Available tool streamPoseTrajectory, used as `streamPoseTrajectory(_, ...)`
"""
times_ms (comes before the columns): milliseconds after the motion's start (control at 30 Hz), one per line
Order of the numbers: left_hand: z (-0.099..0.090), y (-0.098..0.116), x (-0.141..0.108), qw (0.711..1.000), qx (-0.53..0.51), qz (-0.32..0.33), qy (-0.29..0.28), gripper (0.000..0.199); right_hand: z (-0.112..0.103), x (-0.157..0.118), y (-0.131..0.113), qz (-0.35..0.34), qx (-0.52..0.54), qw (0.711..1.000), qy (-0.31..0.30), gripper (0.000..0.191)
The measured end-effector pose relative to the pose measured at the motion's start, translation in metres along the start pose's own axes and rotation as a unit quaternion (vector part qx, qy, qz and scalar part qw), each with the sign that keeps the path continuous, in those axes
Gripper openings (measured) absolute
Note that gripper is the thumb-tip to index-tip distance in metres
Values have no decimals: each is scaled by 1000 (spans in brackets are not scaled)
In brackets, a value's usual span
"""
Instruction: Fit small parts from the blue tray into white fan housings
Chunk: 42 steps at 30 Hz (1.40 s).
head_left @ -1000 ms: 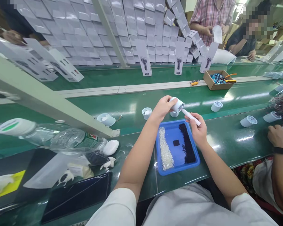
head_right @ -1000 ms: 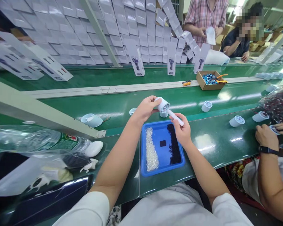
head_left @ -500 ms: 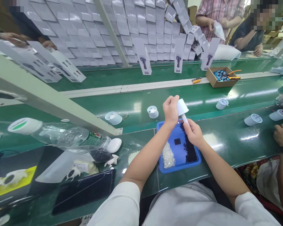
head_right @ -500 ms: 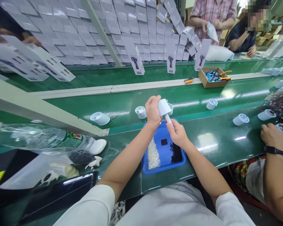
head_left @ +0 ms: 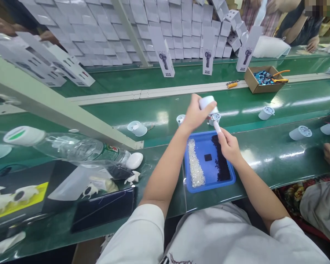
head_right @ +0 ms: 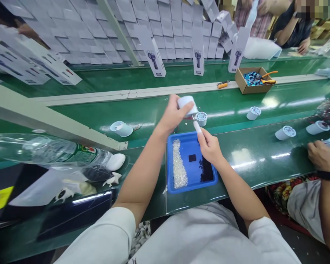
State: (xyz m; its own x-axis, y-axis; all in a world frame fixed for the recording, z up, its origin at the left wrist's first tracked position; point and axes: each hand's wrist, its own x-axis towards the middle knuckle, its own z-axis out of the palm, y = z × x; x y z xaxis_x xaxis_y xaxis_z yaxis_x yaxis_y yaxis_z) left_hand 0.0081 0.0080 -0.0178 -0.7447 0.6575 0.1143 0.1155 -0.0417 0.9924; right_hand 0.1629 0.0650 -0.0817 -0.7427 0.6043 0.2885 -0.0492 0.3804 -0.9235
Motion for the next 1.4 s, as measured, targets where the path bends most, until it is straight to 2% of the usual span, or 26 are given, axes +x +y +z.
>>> streamPoseTrajectory(67,-26,1,6,997,42,15,60,41,1,1,-1,1,-25,999,-20,30)
streamPoseTrajectory(167,-61,-4,13,971,201,-2,131,42,3,3,2,9,-46,999,-14,18)
streamPoseTrajectory(233,-76,-11,16,937,319,-43,136,36,5,4,4,7,-37,999,-9,14)
streamPoseTrajectory(300,-84,-21,18,900,411,-100,104,34,7,4,6,3,-7,1000,-14,17)
streamPoseTrajectory(400,-86,-35,22,851,496,-171,11,40,12,4,10,4,51,998,-28,23)
streamPoseTrajectory(533,-79,-40,26,820,542,-163,-91,57,17,4,14,11,82,994,-69,31)
streamPoseTrajectory(633,-69,-37,25,812,549,-155,-126,64,17,4,16,9,77,993,-90,35)
streamPoseTrajectory(733,-58,-34,23,806,558,-143,-137,63,16,4,16,5,71,992,-101,37)
streamPoseTrajectory(833,-48,-36,22,800,568,-114,-155,72,16,4,16,6,63,992,-108,39)
streamPoseTrajectory(967,-40,-42,23,814,559,-90,-130,64,16,5,17,13,60,992,-106,40)
streamPoseTrajectory(1100,-36,-38,24,861,501,-57,-68,55,15,4,16,7,49,993,-105,34)
streamPoseTrajectory(1200,-36,-28,25,915,402,-15,14,45,13,3,13,-14,21,994,-103,26)
streamPoseTrajectory(1267,-39,-22,27,948,311,23,68,36,11,3,10,-54,-24,994,-95,21)
streamPoseTrajectory(1333,-43,-19,28,969,209,70,107,32,9,3,8,-114,-81,986,-93,17)
streamPoseTrajectory(1400,-48,-17,30,979,120,105,129,32,7,4,6,-164,-121,974,-99,16)
